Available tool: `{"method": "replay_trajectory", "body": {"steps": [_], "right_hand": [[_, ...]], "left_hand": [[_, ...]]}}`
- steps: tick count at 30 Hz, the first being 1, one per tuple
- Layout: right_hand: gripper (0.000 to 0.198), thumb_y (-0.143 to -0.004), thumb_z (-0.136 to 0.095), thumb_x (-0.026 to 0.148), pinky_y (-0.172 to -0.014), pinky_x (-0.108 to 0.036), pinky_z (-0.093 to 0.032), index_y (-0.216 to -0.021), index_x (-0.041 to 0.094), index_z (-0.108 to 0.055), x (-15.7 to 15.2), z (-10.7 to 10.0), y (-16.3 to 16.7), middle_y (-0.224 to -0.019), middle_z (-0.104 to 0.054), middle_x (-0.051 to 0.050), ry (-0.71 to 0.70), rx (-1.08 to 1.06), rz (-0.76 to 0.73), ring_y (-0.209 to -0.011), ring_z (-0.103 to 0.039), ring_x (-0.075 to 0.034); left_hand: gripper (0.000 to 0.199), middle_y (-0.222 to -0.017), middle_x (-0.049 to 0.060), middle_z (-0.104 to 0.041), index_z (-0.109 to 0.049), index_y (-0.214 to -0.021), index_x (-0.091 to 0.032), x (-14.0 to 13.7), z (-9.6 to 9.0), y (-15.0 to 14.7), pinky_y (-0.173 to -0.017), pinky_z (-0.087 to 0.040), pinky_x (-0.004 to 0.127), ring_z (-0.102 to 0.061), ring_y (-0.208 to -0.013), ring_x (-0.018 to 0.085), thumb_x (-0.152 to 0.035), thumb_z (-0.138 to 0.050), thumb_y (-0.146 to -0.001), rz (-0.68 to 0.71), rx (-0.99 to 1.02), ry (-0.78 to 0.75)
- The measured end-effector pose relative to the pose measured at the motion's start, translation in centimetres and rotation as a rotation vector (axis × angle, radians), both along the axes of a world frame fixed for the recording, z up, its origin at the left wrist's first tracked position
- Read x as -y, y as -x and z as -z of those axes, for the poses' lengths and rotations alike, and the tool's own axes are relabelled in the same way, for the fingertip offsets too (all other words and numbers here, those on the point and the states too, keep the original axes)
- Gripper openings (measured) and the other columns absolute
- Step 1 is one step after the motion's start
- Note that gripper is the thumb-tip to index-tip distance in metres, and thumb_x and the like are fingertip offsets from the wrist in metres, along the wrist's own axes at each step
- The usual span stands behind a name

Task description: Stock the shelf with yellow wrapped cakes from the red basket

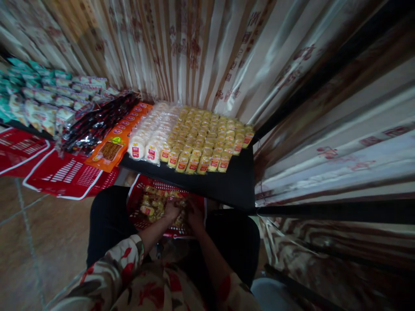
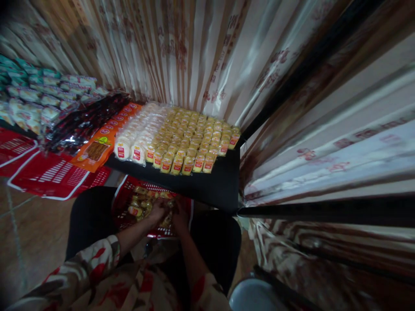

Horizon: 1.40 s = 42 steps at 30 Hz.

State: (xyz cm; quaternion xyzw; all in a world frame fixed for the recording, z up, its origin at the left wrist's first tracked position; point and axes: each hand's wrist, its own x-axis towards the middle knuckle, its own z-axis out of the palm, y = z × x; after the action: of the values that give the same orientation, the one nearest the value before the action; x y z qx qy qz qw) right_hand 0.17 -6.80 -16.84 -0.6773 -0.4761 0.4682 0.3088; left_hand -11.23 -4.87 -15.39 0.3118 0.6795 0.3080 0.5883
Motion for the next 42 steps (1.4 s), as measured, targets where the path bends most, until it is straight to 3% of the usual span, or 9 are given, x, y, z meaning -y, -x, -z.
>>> {"method": "replay_trajectory", "body": {"steps": [5,10,14,20,26,30,35,38,42], "right_hand": [[0.051,-0.074,-0.037,0.014,-0.1,-0.036,-0.04,-0.121,0.02,-0.056,0.9,-1.6,0.3,-0.122,-0.059,-0.005,-0.068,-0.057,0.026,-0.115,-0.054,-0.016],[0.048,-0.076,-0.037,0.013,-0.098,-0.037,-0.043,-0.117,0.022,-0.059,1.9,-3.6,0.5,-0.118,-0.062,-0.004,-0.21,-0.071,0.028,-0.111,-0.057,-0.016],[0.046,-0.075,-0.037,0.011,-0.101,-0.039,-0.041,-0.112,0.022,-0.062,2.7,-5.3,0.6,-0.118,-0.062,-0.005,-0.345,-0.03,0.035,-0.114,-0.055,-0.018],[0.041,-0.083,-0.036,0.019,-0.096,-0.041,-0.043,-0.118,0.023,-0.058,3.9,-8.8,-0.7,-0.116,-0.059,-0.007,-0.528,0.148,-0.057,-0.111,-0.053,-0.019],[0.032,-0.086,-0.044,0.029,-0.08,-0.033,-0.049,-0.113,0.028,-0.062,4.0,-11.9,-3.2,-0.096,-0.054,-0.006,-0.591,0.397,-0.025,-0.086,-0.056,-0.018],[0.027,-0.083,-0.051,0.031,-0.088,-0.038,-0.045,-0.106,0.03,-0.065,3.2,-13.3,-5.0,-0.114,-0.053,-0.006,-0.656,0.542,-0.004,-0.101,-0.05,-0.022],[0.029,-0.086,-0.048,0.031,-0.093,-0.037,-0.044,-0.11,0.024,-0.063,2.0,-13.8,-7.0,-0.109,-0.064,-0.006,-0.695,0.42,-0.068,-0.105,-0.054,-0.021],[0.029,-0.085,-0.05,0.033,-0.09,-0.036,-0.046,-0.109,0.023,-0.064,1.3,-13.7,-7.7,-0.106,-0.066,-0.006,-0.66,0.349,-0.008,-0.101,-0.058,-0.02],[0.031,-0.084,-0.051,0.035,-0.087,-0.033,-0.048,-0.109,0.023,-0.064,0.3,-13.8,-8.3,-0.104,-0.066,-0.007,-0.612,0.229,0.089,-0.097,-0.061,-0.019]], "left_hand": [[0.031,-0.076,-0.001,-0.06,-0.058,-0.095,-0.016,1.0,-2.5,0.7,-0.063,-0.043,0.018,-0.056,-0.071,0.011,-0.014,-0.064,-0.065,-0.019,-0.002,-0.072],[0.031,-0.073,-0.002,-0.058,-0.054,-0.09,-0.018,1.8,-4.9,1.2,-0.062,-0.045,0.021,-0.056,-0.064,0.01,-0.025,-0.067,-0.063,-0.115,0.273,-0.099],[0.036,-0.068,-0.004,-0.056,-0.052,-0.087,-0.018,2.2,-7.1,1.3,-0.061,-0.045,0.023,-0.056,-0.061,0.011,-0.031,-0.069,-0.058,-0.141,0.318,-0.094],[0.026,-0.065,-0.004,-0.056,-0.057,-0.084,-0.017,2.3,-10.3,1.1,-0.054,-0.039,0.019,-0.052,-0.057,0.008,-0.026,-0.064,-0.061,-0.029,0.262,-0.128],[0.012,-0.058,-0.004,-0.055,-0.058,-0.074,-0.015,0.9,-13.3,0.1,-0.044,-0.031,0.017,-0.044,-0.047,0.006,-0.02,-0.061,-0.063,0.085,0.289,-0.027],[0.004,-0.056,-0.004,-0.053,-0.058,-0.062,-0.014,-0.4,-16.0,-0.6,-0.045,-0.033,0.018,-0.046,-0.051,0.007,-0.017,-0.06,-0.062,0.205,0.361,0.023],[0.013,-0.053,-0.003,-0.056,-0.059,-0.066,-0.014,-2.4,-17.7,-2.0,-0.043,-0.027,0.019,-0.046,-0.044,0.007,-0.025,-0.057,-0.073,0.386,0.333,0.021],[0.011,-0.052,-0.004,-0.056,-0.059,-0.078,-0.015,-3.8,-18.5,-3.3,-0.04,-0.023,0.018,-0.045,-0.039,0.005,-0.025,-0.056,-0.077,0.404,0.289,-0.049],[0.017,-0.054,-0.003,-0.058,-0.06,-0.085,-0.012,-5.4,-19.9,-4.8,-0.041,-0.027,0.016,-0.047,-0.041,0.005,-0.027,-0.055,-0.079,0.456,0.333,-0.145]]}}
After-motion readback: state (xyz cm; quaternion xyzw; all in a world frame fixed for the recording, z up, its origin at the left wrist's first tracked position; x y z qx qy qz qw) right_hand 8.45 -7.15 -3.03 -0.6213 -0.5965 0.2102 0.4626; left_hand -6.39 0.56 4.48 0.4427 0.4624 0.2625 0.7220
